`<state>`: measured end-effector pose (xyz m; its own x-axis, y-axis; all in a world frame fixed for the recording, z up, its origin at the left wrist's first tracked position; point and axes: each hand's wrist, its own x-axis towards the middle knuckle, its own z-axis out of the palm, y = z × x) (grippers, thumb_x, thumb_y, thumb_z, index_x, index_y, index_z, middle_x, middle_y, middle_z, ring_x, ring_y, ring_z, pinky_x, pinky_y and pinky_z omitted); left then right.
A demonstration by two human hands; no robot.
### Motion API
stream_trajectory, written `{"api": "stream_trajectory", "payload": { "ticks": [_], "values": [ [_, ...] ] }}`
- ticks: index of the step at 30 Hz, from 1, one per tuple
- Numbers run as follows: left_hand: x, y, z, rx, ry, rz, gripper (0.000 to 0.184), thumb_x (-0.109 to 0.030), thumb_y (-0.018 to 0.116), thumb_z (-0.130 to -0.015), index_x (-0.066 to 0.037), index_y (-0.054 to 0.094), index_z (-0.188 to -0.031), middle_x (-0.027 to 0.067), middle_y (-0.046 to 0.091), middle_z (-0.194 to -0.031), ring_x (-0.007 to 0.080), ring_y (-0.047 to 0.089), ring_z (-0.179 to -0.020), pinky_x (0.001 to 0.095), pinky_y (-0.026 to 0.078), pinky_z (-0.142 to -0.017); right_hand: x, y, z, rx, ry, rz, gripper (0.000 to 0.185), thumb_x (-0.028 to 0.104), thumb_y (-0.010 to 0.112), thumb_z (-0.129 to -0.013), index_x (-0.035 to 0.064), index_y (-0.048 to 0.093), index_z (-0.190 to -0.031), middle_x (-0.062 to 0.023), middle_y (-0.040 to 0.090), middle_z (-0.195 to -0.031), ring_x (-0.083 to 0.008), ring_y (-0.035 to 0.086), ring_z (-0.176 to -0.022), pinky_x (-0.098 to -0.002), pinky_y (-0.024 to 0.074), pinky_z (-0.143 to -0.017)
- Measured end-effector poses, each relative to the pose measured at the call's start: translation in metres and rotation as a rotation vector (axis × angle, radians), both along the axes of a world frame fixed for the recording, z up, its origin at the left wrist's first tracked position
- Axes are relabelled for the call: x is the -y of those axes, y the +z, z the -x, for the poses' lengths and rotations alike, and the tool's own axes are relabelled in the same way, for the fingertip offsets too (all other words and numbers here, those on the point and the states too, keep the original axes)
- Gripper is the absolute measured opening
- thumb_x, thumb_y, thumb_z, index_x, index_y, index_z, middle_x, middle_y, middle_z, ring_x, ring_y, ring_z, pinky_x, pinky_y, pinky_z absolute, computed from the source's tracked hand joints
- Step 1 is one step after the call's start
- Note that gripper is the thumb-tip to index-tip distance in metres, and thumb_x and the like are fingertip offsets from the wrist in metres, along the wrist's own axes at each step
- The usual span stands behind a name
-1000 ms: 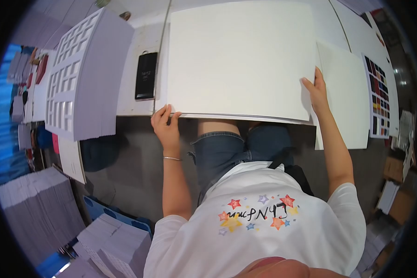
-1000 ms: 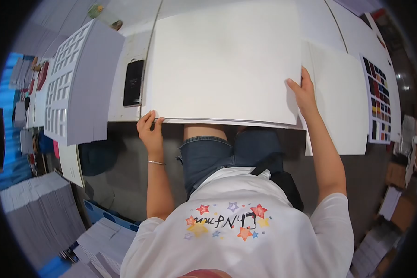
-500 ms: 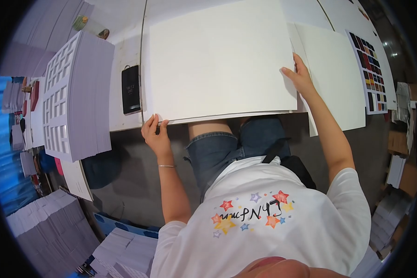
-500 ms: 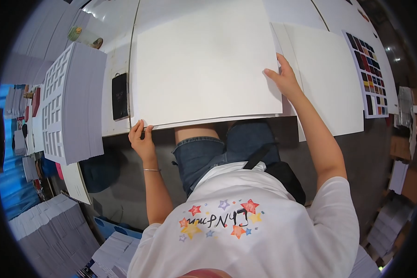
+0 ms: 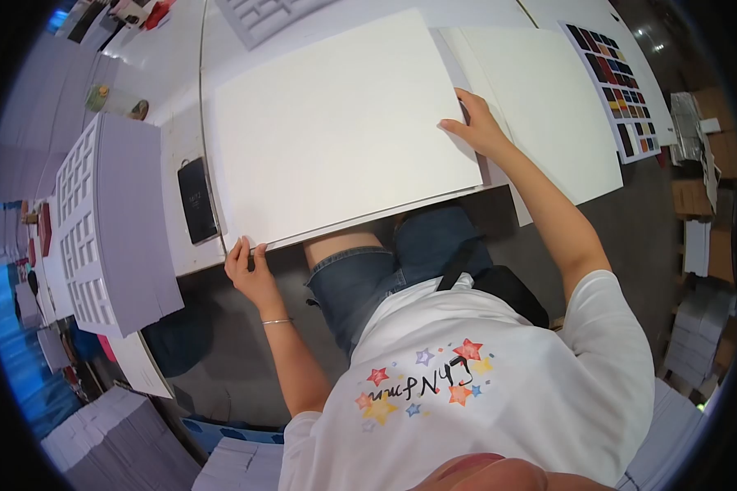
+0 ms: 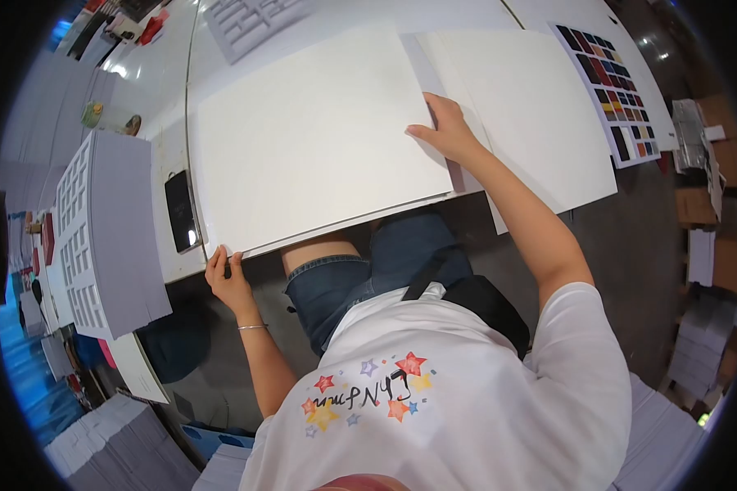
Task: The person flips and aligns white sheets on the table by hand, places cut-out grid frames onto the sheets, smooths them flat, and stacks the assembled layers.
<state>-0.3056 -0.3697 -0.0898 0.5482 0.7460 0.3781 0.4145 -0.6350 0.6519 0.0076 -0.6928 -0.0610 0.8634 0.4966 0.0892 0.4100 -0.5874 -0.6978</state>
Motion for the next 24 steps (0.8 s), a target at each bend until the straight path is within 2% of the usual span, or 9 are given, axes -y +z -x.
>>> {"api": "stream_trajectory", "payload": {
  "ticks": [6, 12, 15, 17, 24],
  "values": [
    [-0.001, 0.001, 0.0, -0.035, -0.01, -0.052, 0.032, -0.015, 0.071, -0.074, -0.004, 0.064, -0.103, 0.0078, 0.059, -0.103, 0.0208, 0.052, -0.099, 0.0297, 0.041, -0.086, -0.003, 0.017, 0.005, -0.084, 0.05, -0.027, 0.059, 0.021, 0.069, -0.073, 0.0013, 0.043, -0.123, -0.0201, 0.048, -0.115, -0.0313, 0.045, -0.108, -0.0378, 0.0374, -0.091],
    [-0.001, -0.001, 0.001, -0.03, -0.019, -0.051, 0.033, -0.015, 0.071, -0.075, -0.004, 0.063, -0.105, 0.0086, 0.059, -0.105, 0.0214, 0.051, -0.099, 0.0298, 0.04, -0.087, 0.001, -0.017, -0.005, 0.143, 0.027, 0.017, 0.058, 0.02, 0.069, -0.072, 0.0011, 0.045, -0.121, -0.0192, 0.051, -0.115, -0.0337, 0.046, -0.106, -0.0399, 0.0366, -0.092],
    [-0.001, -0.002, 0.001, -0.013, -0.032, -0.052, 0.033, -0.015, 0.07, -0.075, -0.004, 0.063, -0.105, 0.0087, 0.058, -0.105, 0.0215, 0.051, -0.1, 0.0299, 0.04, -0.086, 0.001, -0.017, -0.003, 0.141, -0.019, 0.047, 0.058, 0.02, 0.069, -0.072, 0.0019, 0.046, -0.121, -0.0187, 0.05, -0.117, -0.0341, 0.044, -0.109, -0.0404, 0.0351, -0.094],
    [-0.001, -0.002, 0.001, -0.004, -0.042, -0.062, 0.033, -0.015, 0.07, -0.076, -0.004, 0.063, -0.105, 0.0087, 0.057, -0.105, 0.0216, 0.051, -0.099, 0.03, 0.04, -0.086, 0.001, -0.021, -0.006, 0.036, 0.005, 0.034, 0.061, 0.021, 0.069, -0.071, 0.0032, 0.044, -0.123, -0.0187, 0.048, -0.12, -0.0346, 0.04, -0.114, -0.041, 0.0326, -0.096],
    [0.0, 0.005, 0.003, -0.064, -0.067, -0.051, 0.034, -0.017, 0.071, -0.075, -0.003, 0.063, -0.105, 0.0095, 0.056, -0.108, 0.0232, 0.047, -0.103, 0.0329, 0.038, -0.089, -0.001, -0.013, 0.002, 0.081, -0.025, 0.069, 0.061, 0.023, 0.069, -0.072, 0.0039, 0.043, -0.124, -0.0178, 0.047, -0.122, -0.035, 0.037, -0.116, -0.0419, 0.0304, -0.098]
  ]
}}
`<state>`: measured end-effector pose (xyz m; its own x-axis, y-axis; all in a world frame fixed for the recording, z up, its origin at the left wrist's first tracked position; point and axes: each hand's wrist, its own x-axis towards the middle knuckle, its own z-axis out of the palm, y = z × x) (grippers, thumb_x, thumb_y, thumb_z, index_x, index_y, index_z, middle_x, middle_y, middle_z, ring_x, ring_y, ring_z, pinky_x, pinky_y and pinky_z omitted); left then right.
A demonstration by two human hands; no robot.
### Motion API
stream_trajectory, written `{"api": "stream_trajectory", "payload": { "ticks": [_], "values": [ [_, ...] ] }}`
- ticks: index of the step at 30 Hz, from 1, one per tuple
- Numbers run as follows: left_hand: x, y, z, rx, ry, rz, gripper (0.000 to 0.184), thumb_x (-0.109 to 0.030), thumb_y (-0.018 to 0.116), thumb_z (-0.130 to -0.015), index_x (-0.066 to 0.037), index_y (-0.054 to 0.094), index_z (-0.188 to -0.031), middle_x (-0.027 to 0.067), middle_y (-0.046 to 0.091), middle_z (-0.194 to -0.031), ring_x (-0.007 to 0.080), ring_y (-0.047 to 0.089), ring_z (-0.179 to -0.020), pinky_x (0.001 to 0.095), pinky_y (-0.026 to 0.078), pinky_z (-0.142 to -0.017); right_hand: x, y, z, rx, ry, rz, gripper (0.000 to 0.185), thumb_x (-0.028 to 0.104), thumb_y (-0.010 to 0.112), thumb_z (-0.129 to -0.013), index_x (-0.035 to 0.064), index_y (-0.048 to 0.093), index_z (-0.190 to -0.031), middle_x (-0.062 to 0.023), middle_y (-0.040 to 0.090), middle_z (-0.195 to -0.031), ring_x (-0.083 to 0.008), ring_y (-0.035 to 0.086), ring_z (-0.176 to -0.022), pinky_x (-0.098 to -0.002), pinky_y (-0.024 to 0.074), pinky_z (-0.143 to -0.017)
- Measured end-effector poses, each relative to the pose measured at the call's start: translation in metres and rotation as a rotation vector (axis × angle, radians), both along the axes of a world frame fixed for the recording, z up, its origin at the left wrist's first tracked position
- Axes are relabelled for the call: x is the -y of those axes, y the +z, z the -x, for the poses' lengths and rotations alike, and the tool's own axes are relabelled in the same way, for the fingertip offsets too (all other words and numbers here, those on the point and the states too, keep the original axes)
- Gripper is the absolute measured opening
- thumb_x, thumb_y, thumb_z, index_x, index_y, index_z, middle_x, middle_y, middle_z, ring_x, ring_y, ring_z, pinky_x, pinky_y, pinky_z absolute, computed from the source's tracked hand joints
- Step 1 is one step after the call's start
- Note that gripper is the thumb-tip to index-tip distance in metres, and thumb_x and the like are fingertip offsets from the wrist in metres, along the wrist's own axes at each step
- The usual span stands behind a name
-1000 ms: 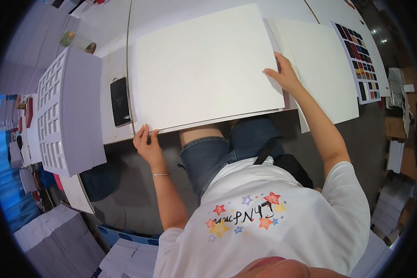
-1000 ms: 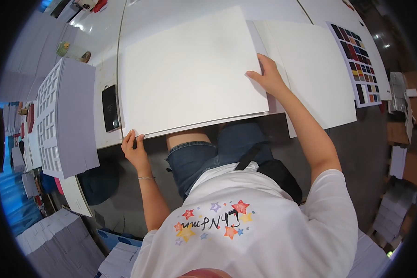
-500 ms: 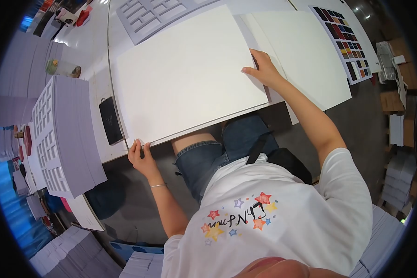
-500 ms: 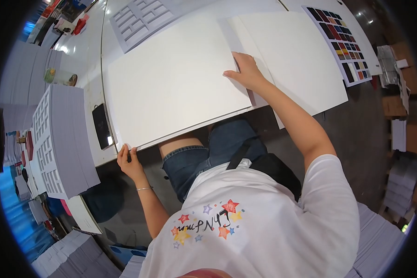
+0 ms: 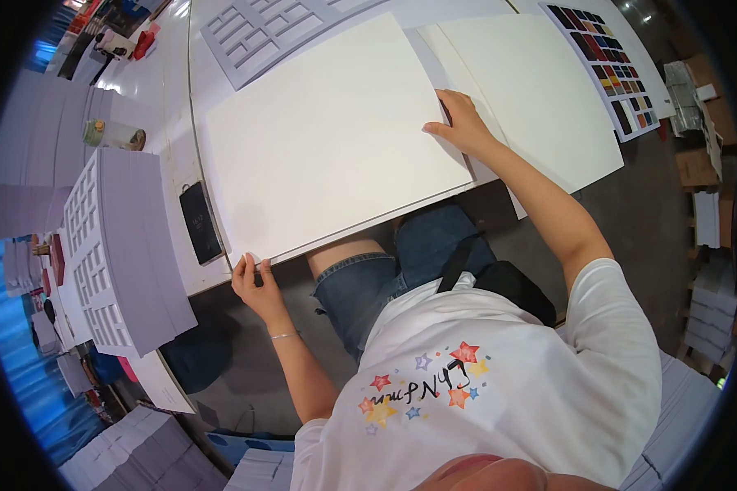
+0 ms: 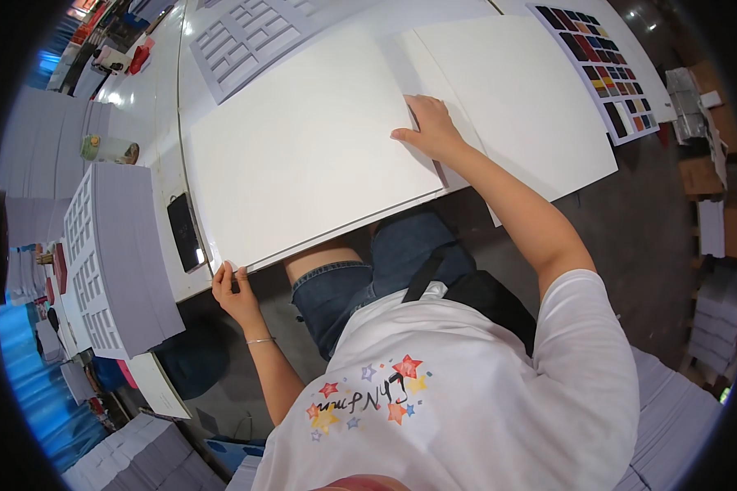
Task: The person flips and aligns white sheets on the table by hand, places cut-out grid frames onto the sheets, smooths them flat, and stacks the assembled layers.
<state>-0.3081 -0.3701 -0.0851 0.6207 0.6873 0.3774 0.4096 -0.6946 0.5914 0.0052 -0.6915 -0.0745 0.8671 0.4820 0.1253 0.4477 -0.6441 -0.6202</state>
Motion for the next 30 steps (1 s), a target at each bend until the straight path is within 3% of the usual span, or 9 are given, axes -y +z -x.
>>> {"api": "stream_trajectory", "payload": {
  "ticks": [2, 4, 8, 9, 12, 14, 20, 27, 30],
  "values": [
    [0.001, 0.006, -0.001, -0.018, -0.026, -0.015, 0.036, -0.019, 0.072, -0.074, -0.003, 0.063, -0.105, 0.0107, 0.055, -0.109, 0.0243, 0.046, -0.105, 0.0344, 0.037, -0.09, 0.0, 0.004, 0.002, 0.008, -0.004, 0.007, 0.062, 0.023, 0.069, -0.072, 0.004, 0.043, -0.124, -0.0176, 0.046, -0.123, -0.0352, 0.037, -0.116, -0.0423, 0.0299, -0.099],
    [0.003, 0.015, -0.004, -0.102, -0.062, -0.228, 0.042, -0.024, 0.074, -0.071, -0.003, 0.062, -0.105, 0.0151, 0.053, -0.116, 0.0288, 0.046, -0.11, 0.038, 0.036, -0.093, 0.001, 0.002, 0.002, 0.028, -0.002, 0.009, 0.062, 0.023, 0.07, -0.071, 0.004, 0.043, -0.124, -0.0178, 0.046, -0.123, -0.0353, 0.036, -0.116, -0.042, 0.0299, -0.099],
    [0.009, 0.009, -0.012, -0.236, -0.097, -0.261, 0.048, -0.027, 0.075, -0.068, -0.003, 0.061, -0.107, 0.0201, 0.048, -0.124, 0.0334, 0.045, -0.114, 0.0413, 0.034, -0.096, 0.006, -0.012, -0.002, -0.008, -0.017, -0.075, 0.062, 0.02, 0.07, -0.071, 0.0026, 0.043, -0.124, -0.0191, 0.044, -0.123, -0.0329, 0.038, -0.115, -0.0398, 0.0304, -0.099],
    [0.012, 0.007, -0.012, -0.236, -0.072, -0.226, 0.048, -0.026, 0.074, -0.068, -0.003, 0.061, -0.108, 0.0204, 0.046, -0.125, 0.0327, 0.042, -0.117, 0.0406, 0.032, -0.097, 0.004, -0.022, -0.004, 0.106, 0.003, -0.084, 0.061, 0.017, 0.07, -0.071, 0.0023, 0.043, -0.124, -0.0182, 0.044, -0.121, -0.0307, 0.04, -0.113, -0.0387, 0.0324, -0.097],
    [0.013, 0.003, -0.011, -0.162, -0.086, -0.179, 0.049, -0.027, 0.071, -0.072, -0.003, 0.058, -0.112, 0.0207, 0.043, -0.128, 0.035, 0.039, -0.119, 0.0414, 0.031, -0.097, 0.004, -0.017, -0.003, 0.013, -0.007, -0.17, 0.059, 0.016, 0.07, -0.069, 0.0025, 0.046, -0.121, -0.0183, 0.048, -0.117, -0.0322, 0.041, -0.111, -0.0397, 0.0341, -0.095],
    [0.012, 0.007, -0.011, -0.149, -0.086, -0.193, 0.047, -0.028, 0.069, -0.073, -0.001, 0.058, -0.11, 0.0219, 0.044, -0.127, 0.0359, 0.04, -0.118, 0.0417, 0.032, -0.097, 0.007, -0.025, -0.009, 0.071, 0.019, -0.115, 0.058, 0.016, 0.068, -0.07, 0.0023, 0.045, -0.122, -0.0189, 0.046, -0.117, -0.0315, 0.041, -0.111, -0.0387, 0.0346, -0.095],
    [0.013, 0.006, -0.015, -0.146, -0.117, -0.262, 0.045, -0.026, 0.066, -0.077, 0.003, 0.057, -0.109, 0.0199, 0.048, -0.124, 0.0332, 0.04, -0.12, 0.0439, 0.032, -0.097, 0.001, -0.01, -0.006, -0.164, -0.025, -0.129, 0.056, 0.016, 0.067, -0.074, 0.0019, 0.043, -0.123, -0.0173, 0.042, -0.119, -0.028, 0.045, -0.11, -0.0362, 0.0391, -0.091],
    [0.009, 0.003, -0.014, -0.15, -0.131, -0.27, 0.044, -0.028, 0.064, -0.078, 0.002, 0.057, -0.109, 0.0197, 0.049, -0.123, 0.0332, 0.042, -0.119, 0.045, 0.033, -0.097, 0.006, -0.021, -0.012, -0.183, 0.011, -0.16, 0.056, 0.016, 0.067, -0.075, 0.0022, 0.043, -0.123, -0.0171, 0.042, -0.118, -0.0274, 0.046, -0.108, -0.0355, 0.0414, -0.089],
    [0.01, 0.015, -0.014, -0.137, -0.157, -0.261, 0.041, -0.029, 0.067, -0.075, 0.0, 0.06, -0.103, 0.0179, 0.053, -0.117, 0.0321, 0.046, -0.114, 0.0432, 0.036, -0.095, 0.009, -0.02, -0.012, -0.074, 0.006, -0.101, 0.057, 0.016, 0.067, -0.075, -0.0002, 0.042, -0.124, -0.0198, 0.042, -0.119, -0.0308, 0.043, -0.111, -0.0373, 0.0372, -0.093]
  ]
}}
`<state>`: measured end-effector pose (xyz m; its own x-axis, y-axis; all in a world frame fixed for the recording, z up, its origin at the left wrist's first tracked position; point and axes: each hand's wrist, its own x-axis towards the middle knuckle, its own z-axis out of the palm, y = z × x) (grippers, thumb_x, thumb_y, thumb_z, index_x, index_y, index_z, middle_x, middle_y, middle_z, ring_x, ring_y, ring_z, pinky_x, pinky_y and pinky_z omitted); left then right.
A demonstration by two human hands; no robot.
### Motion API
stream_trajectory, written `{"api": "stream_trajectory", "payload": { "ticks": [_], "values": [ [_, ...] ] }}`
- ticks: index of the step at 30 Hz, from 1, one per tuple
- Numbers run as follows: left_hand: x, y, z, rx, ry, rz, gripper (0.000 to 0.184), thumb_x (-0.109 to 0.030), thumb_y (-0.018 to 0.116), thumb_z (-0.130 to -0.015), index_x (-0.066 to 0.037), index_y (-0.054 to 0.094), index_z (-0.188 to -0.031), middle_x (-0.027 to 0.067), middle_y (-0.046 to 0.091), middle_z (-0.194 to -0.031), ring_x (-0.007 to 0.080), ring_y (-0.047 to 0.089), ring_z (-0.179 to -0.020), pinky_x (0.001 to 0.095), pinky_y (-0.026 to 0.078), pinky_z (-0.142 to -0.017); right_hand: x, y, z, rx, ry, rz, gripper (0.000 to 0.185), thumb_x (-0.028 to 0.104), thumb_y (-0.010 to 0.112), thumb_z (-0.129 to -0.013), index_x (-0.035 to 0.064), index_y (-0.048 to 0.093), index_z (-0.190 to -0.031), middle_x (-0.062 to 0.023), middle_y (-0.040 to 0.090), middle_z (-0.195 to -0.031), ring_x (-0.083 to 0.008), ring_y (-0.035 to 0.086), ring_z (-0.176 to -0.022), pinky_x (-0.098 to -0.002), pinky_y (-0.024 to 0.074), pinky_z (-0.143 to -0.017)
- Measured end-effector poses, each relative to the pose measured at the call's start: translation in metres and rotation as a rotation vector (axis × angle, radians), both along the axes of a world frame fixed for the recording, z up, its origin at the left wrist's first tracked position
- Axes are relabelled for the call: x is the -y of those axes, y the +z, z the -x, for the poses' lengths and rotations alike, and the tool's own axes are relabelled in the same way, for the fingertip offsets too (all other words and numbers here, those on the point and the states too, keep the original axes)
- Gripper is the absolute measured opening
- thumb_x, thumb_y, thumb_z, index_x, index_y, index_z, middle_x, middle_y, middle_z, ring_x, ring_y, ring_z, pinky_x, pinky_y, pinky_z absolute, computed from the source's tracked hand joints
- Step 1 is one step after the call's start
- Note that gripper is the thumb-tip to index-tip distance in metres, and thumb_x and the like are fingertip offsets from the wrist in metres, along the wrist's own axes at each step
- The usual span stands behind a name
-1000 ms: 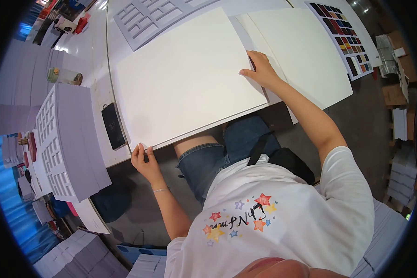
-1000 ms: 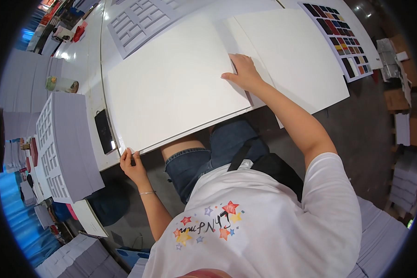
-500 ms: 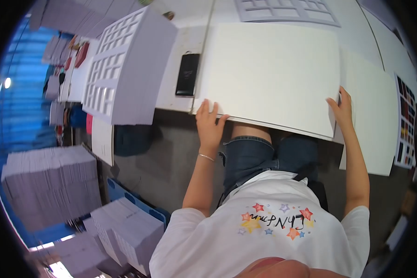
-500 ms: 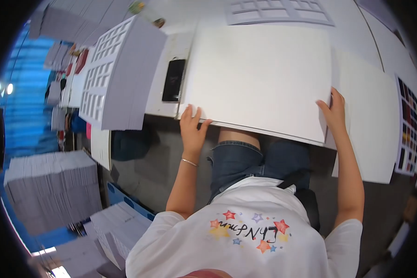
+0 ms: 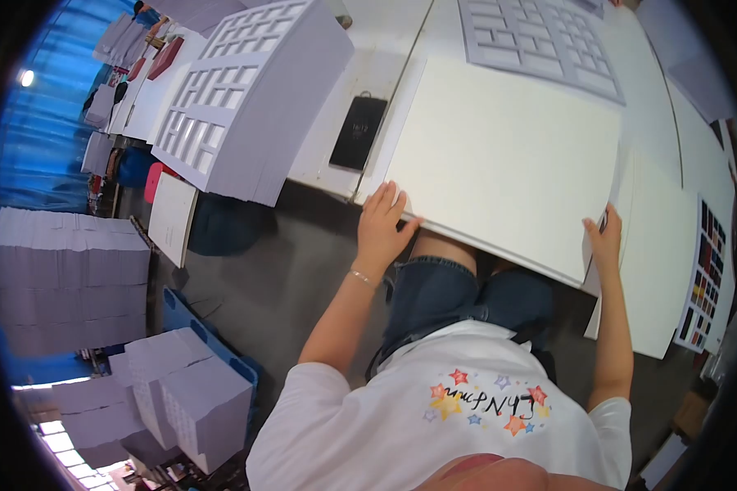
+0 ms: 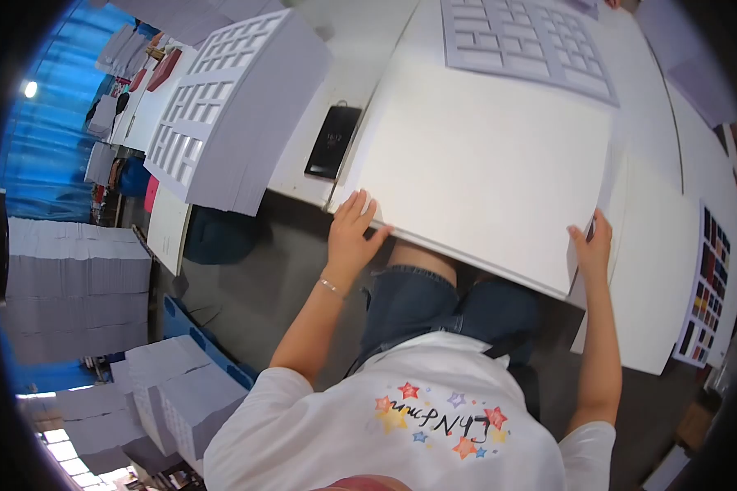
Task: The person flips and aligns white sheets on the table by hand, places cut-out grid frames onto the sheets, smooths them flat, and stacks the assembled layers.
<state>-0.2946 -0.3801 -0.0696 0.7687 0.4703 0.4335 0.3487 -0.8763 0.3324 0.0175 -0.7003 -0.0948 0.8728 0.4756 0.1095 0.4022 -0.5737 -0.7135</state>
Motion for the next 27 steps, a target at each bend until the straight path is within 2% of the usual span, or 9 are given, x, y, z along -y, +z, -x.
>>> {"api": "stream_trajectory", "payload": {
  "ticks": [2, 4, 8, 12, 14, 17, 22, 25, 27],
  "values": [
    [-0.009, 0.019, -0.008, 0.048, -0.013, 0.07, 0.032, -0.025, 0.07, -0.071, -0.001, 0.064, -0.093, 0.0149, 0.058, -0.107, 0.0319, 0.051, -0.104, 0.0395, 0.04, -0.09, 0.002, -0.002, 0.001, 0.056, 0.017, 0.003, 0.06, 0.016, 0.068, -0.074, -0.0037, 0.04, -0.124, -0.0219, 0.041, -0.122, -0.0335, 0.04, -0.115, -0.0394, 0.0324, -0.098],
    [-0.028, 0.02, -0.035, 0.174, -0.022, 0.07, 0.031, -0.024, 0.068, -0.072, -0.001, 0.063, -0.092, 0.0159, 0.056, -0.105, 0.033, 0.051, -0.098, 0.0425, 0.041, -0.085, 0.003, -0.005, -0.002, 0.025, 0.022, -0.013, 0.062, 0.016, 0.069, -0.073, -0.0042, 0.039, -0.124, -0.0221, 0.042, -0.122, -0.0339, 0.04, -0.114, -0.0402, 0.0326, -0.098],
    [-0.069, 0.013, -0.11, 0.074, 0.023, 0.123, 0.042, -0.023, 0.063, -0.077, 0.003, 0.055, -0.11, 0.0229, 0.044, -0.122, 0.0369, 0.041, -0.112, 0.0406, 0.037, -0.094, 0.004, -0.006, -0.005, 0.004, 0.042, -0.004, 0.065, 0.016, 0.069, -0.072, -0.0039, 0.038, -0.125, -0.0221, 0.04, -0.122, -0.0332, 0.039, -0.115, -0.0399, 0.0327, -0.098],
    [-0.086, 0.002, -0.165, 0.024, 0.12, 0.17, 0.049, -0.029, 0.062, -0.079, 0.003, 0.052, -0.115, 0.0262, 0.042, -0.125, 0.0379, 0.039, -0.115, 0.0403, 0.035, -0.096, 0.001, 0.005, 0.004, 0.015, 0.021, 0.015, 0.065, 0.016, 0.069, -0.073, -0.0041, 0.037, -0.126, -0.0216, 0.039, -0.123, -0.0326, 0.039, -0.115, -0.0394, 0.0327, -0.098],
    [-0.079, 0.008, -0.173, -0.123, 0.171, 0.289, 0.05, -0.03, 0.062, -0.079, 0.003, 0.052, -0.115, 0.0261, 0.04, -0.127, 0.037, 0.038, -0.116, 0.0394, 0.034, -0.097, 0.001, 0.003, 0.004, 0.012, -0.017, 0.027, 0.063, 0.014, 0.068, -0.074, -0.0044, 0.037, -0.126, -0.0206, 0.038, -0.124, -0.0317, 0.04, -0.116, -0.0387, 0.0327, -0.099],
    [-0.073, -0.006, -0.175, -0.036, 0.199, 0.185, 0.048, -0.03, 0.061, -0.079, 0.004, 0.053, -0.113, 0.0258, 0.041, -0.127, 0.036, 0.038, -0.116, 0.0389, 0.034, -0.097, 0.001, 0.004, 0.007, -0.045, -0.017, -0.053, 0.059, 0.008, 0.063, -0.077, -0.0042, 0.036, -0.127, -0.018, 0.039, -0.126, -0.0277, 0.04, -0.118, -0.0355, 0.0313, -0.1],
    [-0.068, -0.011, -0.174, 0.038, 0.209, 0.031, 0.05, -0.031, 0.061, -0.079, 0.006, 0.053, -0.112, 0.0259, 0.041, -0.126, 0.0353, 0.038, -0.116, 0.0401, 0.033, -0.097, 0.005, -0.003, 0.003, -0.053, 0.01, -0.056, 0.059, 0.011, 0.064, -0.077, -0.0047, 0.036, -0.127, -0.0178, 0.039, -0.125, -0.0278, 0.041, -0.117, -0.0358, 0.032, -0.1],
    [-0.073, 0.017, -0.182, -0.101, 0.224, 0.117, 0.053, -0.033, 0.061, -0.079, 0.006, 0.052, -0.113, 0.0263, 0.04, -0.127, 0.035, 0.037, -0.117, 0.0419, 0.033, -0.097, 0.005, 0.002, 0.005, -0.047, 0.006, -0.094, 0.06, 0.014, 0.066, -0.076, -0.005, 0.038, -0.126, -0.0186, 0.039, -0.124, -0.0289, 0.041, -0.115, -0.0367, 0.0332, -0.098],
    [-0.086, 0.043, -0.196, -0.315, 0.208, 0.427, 0.058, -0.037, 0.06, -0.078, 0.004, 0.048, -0.118, 0.0228, 0.036, -0.132, 0.0343, 0.027, -0.126, 0.0445, 0.026, -0.102, 0.001, 0.007, 0.008, -0.046, 0.008, -0.091, 0.06, 0.014, 0.067, -0.076, -0.005, 0.038, -0.126, -0.0187, 0.039, -0.124, -0.029, 0.041, -0.115, -0.0367, 0.0332, -0.098]
  ]
}}
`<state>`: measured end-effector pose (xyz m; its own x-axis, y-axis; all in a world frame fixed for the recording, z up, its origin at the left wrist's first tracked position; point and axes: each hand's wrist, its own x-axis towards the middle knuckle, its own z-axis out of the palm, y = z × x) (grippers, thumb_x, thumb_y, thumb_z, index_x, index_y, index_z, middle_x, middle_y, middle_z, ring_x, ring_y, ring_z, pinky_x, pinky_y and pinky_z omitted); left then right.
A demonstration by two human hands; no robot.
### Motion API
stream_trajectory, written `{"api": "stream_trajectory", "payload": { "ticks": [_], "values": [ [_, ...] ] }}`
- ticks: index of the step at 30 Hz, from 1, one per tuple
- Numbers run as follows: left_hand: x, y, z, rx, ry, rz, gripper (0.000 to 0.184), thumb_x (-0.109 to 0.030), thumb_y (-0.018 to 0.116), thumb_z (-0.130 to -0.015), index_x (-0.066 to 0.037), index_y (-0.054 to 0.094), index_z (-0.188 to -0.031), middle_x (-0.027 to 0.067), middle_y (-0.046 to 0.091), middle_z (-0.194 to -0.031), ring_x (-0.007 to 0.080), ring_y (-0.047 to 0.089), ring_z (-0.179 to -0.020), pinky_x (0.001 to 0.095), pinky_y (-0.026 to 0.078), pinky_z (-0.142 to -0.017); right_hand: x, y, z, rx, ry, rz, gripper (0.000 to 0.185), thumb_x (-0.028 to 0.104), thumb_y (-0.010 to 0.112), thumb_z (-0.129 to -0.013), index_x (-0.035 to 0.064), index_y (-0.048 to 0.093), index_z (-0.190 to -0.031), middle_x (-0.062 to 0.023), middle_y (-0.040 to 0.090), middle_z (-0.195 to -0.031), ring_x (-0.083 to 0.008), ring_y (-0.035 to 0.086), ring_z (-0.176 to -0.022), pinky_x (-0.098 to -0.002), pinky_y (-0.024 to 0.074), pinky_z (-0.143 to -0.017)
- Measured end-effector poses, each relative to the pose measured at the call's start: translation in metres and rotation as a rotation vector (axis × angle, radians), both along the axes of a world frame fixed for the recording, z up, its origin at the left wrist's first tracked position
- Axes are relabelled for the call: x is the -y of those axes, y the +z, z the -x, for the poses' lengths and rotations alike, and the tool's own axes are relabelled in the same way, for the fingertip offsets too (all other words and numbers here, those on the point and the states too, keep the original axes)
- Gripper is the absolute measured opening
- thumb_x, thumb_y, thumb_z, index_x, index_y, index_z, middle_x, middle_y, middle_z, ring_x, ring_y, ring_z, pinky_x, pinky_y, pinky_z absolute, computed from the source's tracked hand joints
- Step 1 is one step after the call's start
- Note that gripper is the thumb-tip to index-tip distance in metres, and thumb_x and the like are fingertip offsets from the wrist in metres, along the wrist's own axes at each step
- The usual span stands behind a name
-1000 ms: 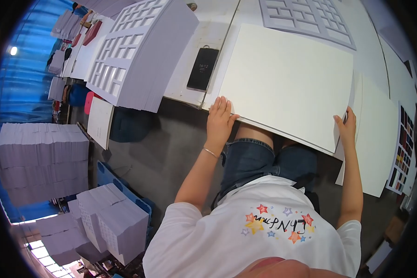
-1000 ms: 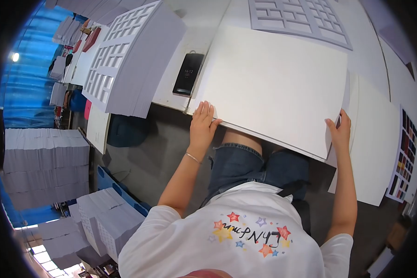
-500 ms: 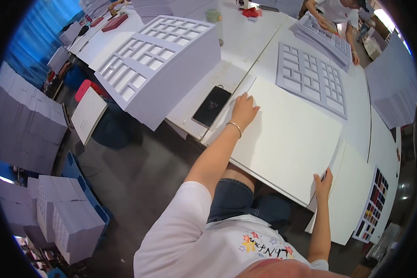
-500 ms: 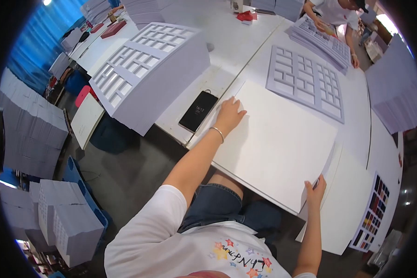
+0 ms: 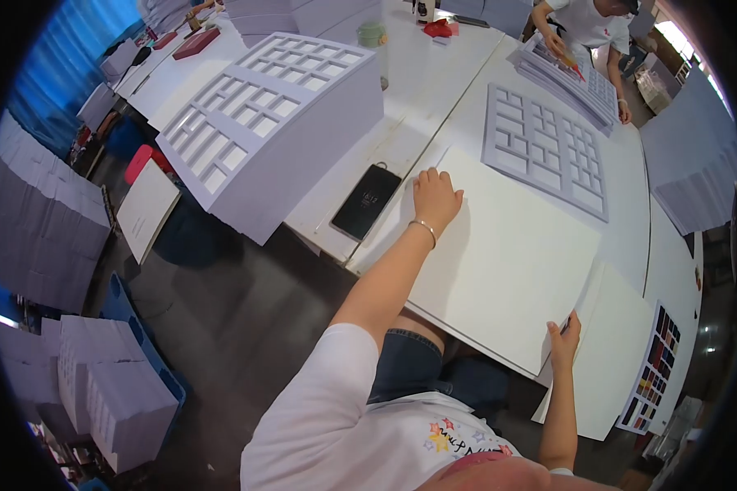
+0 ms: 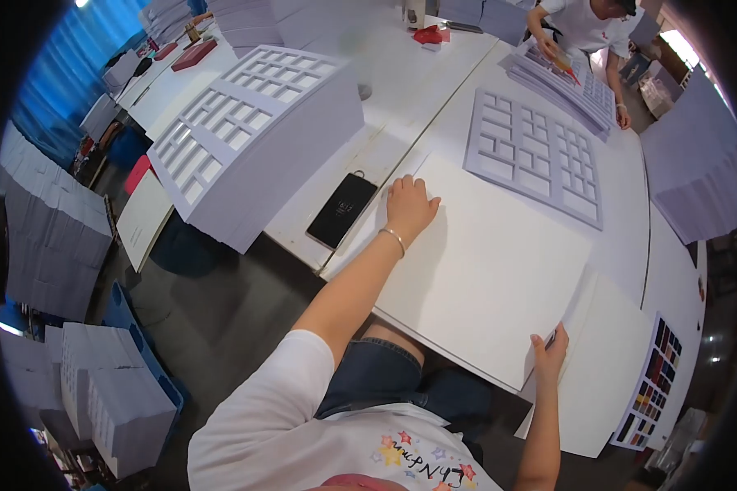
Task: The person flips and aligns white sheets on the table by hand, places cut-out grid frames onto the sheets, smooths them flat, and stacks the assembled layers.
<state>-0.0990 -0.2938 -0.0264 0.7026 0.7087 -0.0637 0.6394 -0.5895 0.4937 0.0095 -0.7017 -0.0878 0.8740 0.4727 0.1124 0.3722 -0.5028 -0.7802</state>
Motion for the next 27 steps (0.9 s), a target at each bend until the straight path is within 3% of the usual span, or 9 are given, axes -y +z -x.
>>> {"api": "stream_trajectory", "payload": {
  "ticks": [1, 3, 7, 9, 13, 19, 21, 23, 27],
  "values": [
    [-0.006, -0.012, -0.011, 0.009, -0.002, -0.002, 0.058, -0.037, 0.06, -0.078, 0.004, 0.048, -0.118, 0.0228, 0.036, -0.132, 0.0343, 0.027, -0.126, 0.0445, 0.026, -0.102, 0.0, 0.0, 0.0, -0.002, -0.005, 0.019, 0.061, 0.014, 0.067, -0.076, -0.0048, 0.038, -0.126, -0.0188, 0.039, -0.124, -0.0291, 0.041, -0.115, -0.0368, 0.0333, -0.098],
    [-0.013, -0.029, -0.027, 0.242, -0.046, -0.348, 0.062, -0.038, 0.059, -0.079, 0.003, 0.043, -0.123, 0.0207, 0.034, -0.134, 0.0331, 0.024, -0.129, 0.045, 0.023, -0.104, -0.001, 0.001, 0.0, 0.0, -0.013, 0.036, 0.062, 0.014, 0.067, -0.076, -0.0046, 0.038, -0.126, -0.0189, 0.039, -0.124, -0.0293, 0.042, -0.115, -0.0369, 0.0334, -0.098],
    [-0.016, -0.039, -0.038, 0.12, -0.102, -0.208, 0.067, -0.04, 0.057, -0.08, 0.002, 0.037, -0.128, 0.0197, 0.029, -0.138, 0.0318, 0.022, -0.131, 0.0448, 0.02, -0.106, 0.001, 0.0, 0.002, 0.044, -0.004, 0.036, 0.063, 0.013, 0.068, -0.075, -0.0043, 0.037, -0.127, -0.019, 0.039, -0.123, -0.0299, 0.04, -0.116, -0.0373, 0.0331, -0.099],
    [-0.016, -0.046, -0.037, 0.165, -0.083, -0.274, 0.067, -0.042, 0.055, -0.081, 0.001, 0.037, -0.129, 0.0202, 0.027, -0.139, 0.0314, 0.022, -0.131, 0.0442, 0.019, -0.106, 0.002, -0.002, 0.0, 0.093, 0.004, 0.085, 0.065, 0.011, 0.068, -0.072, -0.004, 0.037, -0.127, -0.0192, 0.039, -0.123, -0.0309, 0.04, -0.116, -0.0381, 0.0327, -0.099],
    [-0.026, -0.071, -0.045, 0.231, -0.134, -0.447, 0.067, -0.044, 0.054, -0.08, 0.004, 0.043, -0.124, 0.0223, 0.042, -0.129, 0.0334, 0.031, -0.126, 0.043, 0.023, -0.104, -0.004, -0.003, -0.003, 0.209, 0.059, 0.086, 0.067, 0.014, 0.069, -0.068, -0.0021, 0.04, -0.125, -0.0186, 0.039, -0.124, -0.0309, 0.036, -0.116, -0.0385, 0.0314, -0.098],
    [-0.016, -0.053, -0.039, 0.144, -0.194, -0.48, 0.066, -0.047, 0.047, -0.084, 0.003, 0.04, -0.127, 0.0225, 0.035, -0.134, 0.033, 0.029, -0.127, 0.0427, 0.022, -0.105, -0.012, 0.023, 0.012, 0.141, -0.026, 0.27, 0.065, 0.02, 0.071, -0.068, -0.0029, 0.044, -0.122, -0.0181, 0.04, -0.122, -0.0329, 0.033, -0.115, -0.0372, 0.0311, -0.097],
    [-0.015, -0.054, -0.038, 0.1, -0.161, -0.476, 0.066, -0.046, 0.046, -0.085, 0.002, 0.038, -0.129, 0.0225, 0.032, -0.136, 0.0332, 0.028, -0.128, 0.0431, 0.022, -0.105, -0.017, 0.031, 0.013, 0.117, -0.036, 0.281, 0.067, 0.022, 0.069, -0.069, -0.001, 0.041, -0.125, -0.0182, 0.039, -0.124, -0.0335, 0.033, -0.116, -0.0412, 0.0293, -0.098],
    [-0.016, -0.053, -0.037, 0.08, -0.178, -0.483, 0.066, -0.046, 0.045, -0.086, 0.003, 0.036, -0.13, 0.0222, 0.031, -0.136, 0.0334, 0.028, -0.127, 0.0433, 0.023, -0.104, -0.039, 0.047, 0.009, 0.204, -0.067, 0.457, 0.066, 0.026, 0.066, -0.073, 0.0033, 0.039, -0.128, -0.0183, 0.037, -0.129, -0.035, 0.03, -0.12, -0.0476, 0.0253, -0.1],
    [-0.013, -0.051, -0.036, 0.077, -0.191, -0.505, 0.059, -0.044, 0.044, -0.087, -0.006, 0.038, -0.131, 0.0234, 0.032, -0.136, 0.0349, 0.028, -0.127, 0.0441, 0.023, -0.104, -0.114, 0.05, -0.034, 0.27, -0.022, 0.462, 0.061, 0.039, 0.055, -0.081, 0.0133, 0.035, -0.133, -0.017, 0.023, -0.141, -0.0375, 0.015, -0.132, -0.0551, 0.0114, -0.105]
  ]
}}
